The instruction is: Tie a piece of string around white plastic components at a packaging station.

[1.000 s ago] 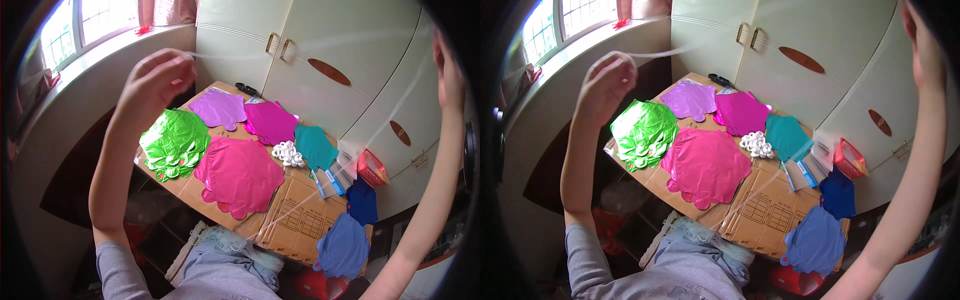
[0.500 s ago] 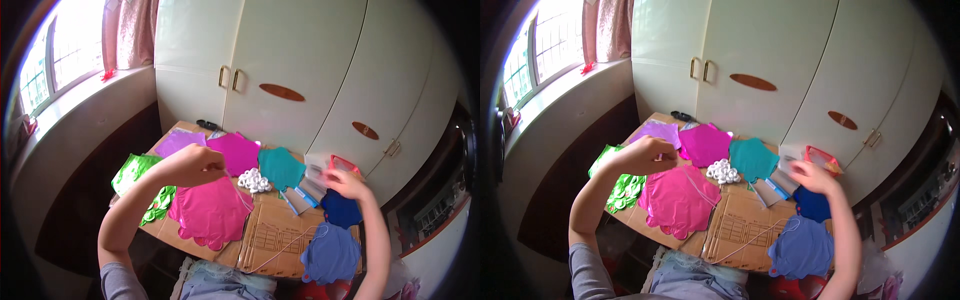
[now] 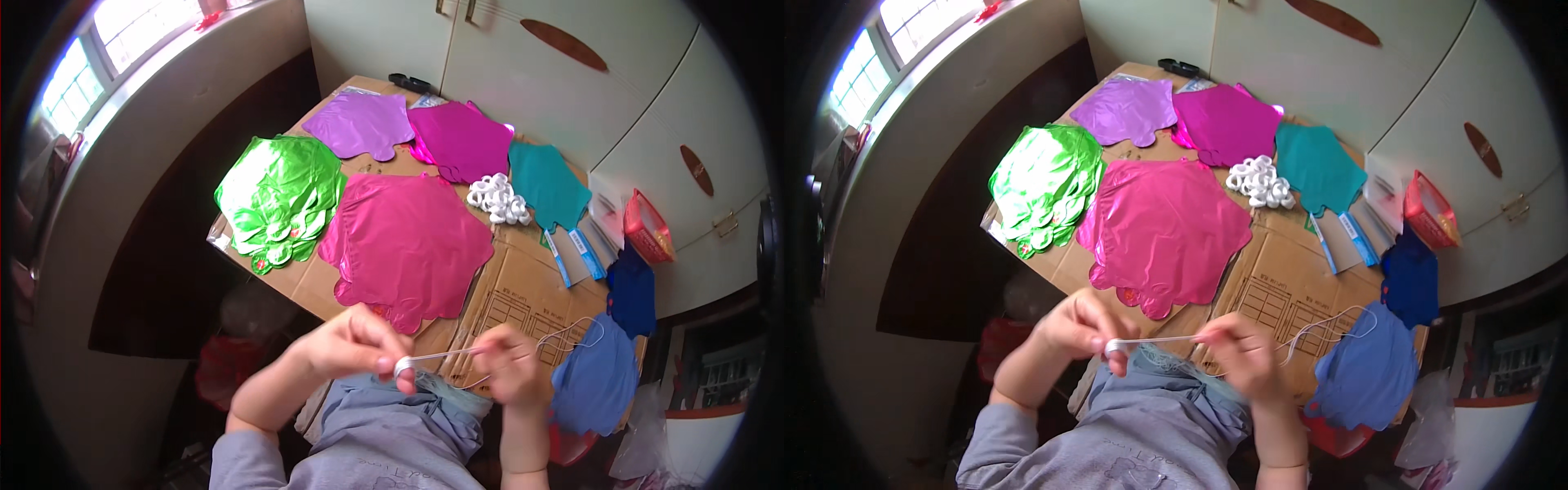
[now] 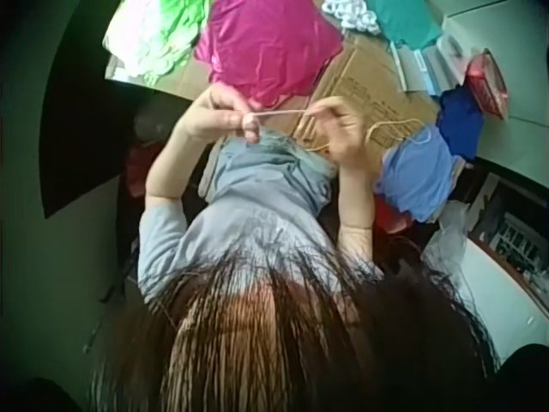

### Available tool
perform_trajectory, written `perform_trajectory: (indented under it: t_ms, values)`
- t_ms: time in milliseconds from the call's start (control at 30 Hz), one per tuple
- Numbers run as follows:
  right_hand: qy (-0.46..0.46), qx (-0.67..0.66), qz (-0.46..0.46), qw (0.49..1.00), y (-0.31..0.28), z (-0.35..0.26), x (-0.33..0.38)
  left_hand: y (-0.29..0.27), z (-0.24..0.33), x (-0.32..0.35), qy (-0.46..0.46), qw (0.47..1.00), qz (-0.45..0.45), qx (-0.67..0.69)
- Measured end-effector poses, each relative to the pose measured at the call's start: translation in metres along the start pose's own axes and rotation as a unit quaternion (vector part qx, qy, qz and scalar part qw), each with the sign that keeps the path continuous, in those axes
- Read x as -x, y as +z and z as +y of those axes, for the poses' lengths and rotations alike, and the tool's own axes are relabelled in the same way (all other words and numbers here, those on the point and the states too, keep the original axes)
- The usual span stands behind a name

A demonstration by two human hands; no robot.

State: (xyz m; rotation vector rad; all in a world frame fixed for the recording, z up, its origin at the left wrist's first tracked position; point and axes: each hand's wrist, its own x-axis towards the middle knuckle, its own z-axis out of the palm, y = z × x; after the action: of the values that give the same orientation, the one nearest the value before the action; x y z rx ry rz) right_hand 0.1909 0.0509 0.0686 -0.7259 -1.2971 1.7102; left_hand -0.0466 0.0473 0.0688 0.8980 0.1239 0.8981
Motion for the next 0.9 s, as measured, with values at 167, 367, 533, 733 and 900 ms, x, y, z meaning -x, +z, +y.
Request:
perform_trajectory:
  t_ms: [167, 367, 533, 733, 900]
  values:
    - [-0.097, 0.261, -0.032, 0.960, 0.038, 0.047, 0.028, 0.000, -0.045, 0.024, 0.041, 0.936, 0.231, -0.261]
    - [-0.099, 0.309, -0.023, 0.946, 0.028, 0.064, 0.041, -0.002, -0.071, 0.074, -0.039, 0.993, 0.052, -0.098]
    - [-0.117, 0.307, -0.078, 0.941, 0.048, 0.090, 0.073, -0.001, -0.082, 0.075, -0.054, 0.834, 0.180, -0.519]
    - [-0.028, 0.297, -0.032, 0.954, 0.039, 0.104, 0.072, 0.007, -0.094, 0.076, -0.038, 0.965, 0.161, -0.205]
    - [-0.026, 0.238, 0.028, 0.971, 0.032, 0.076, 0.075, -0.003, -0.095, 0.074, -0.037, 0.926, 0.062, -0.369]
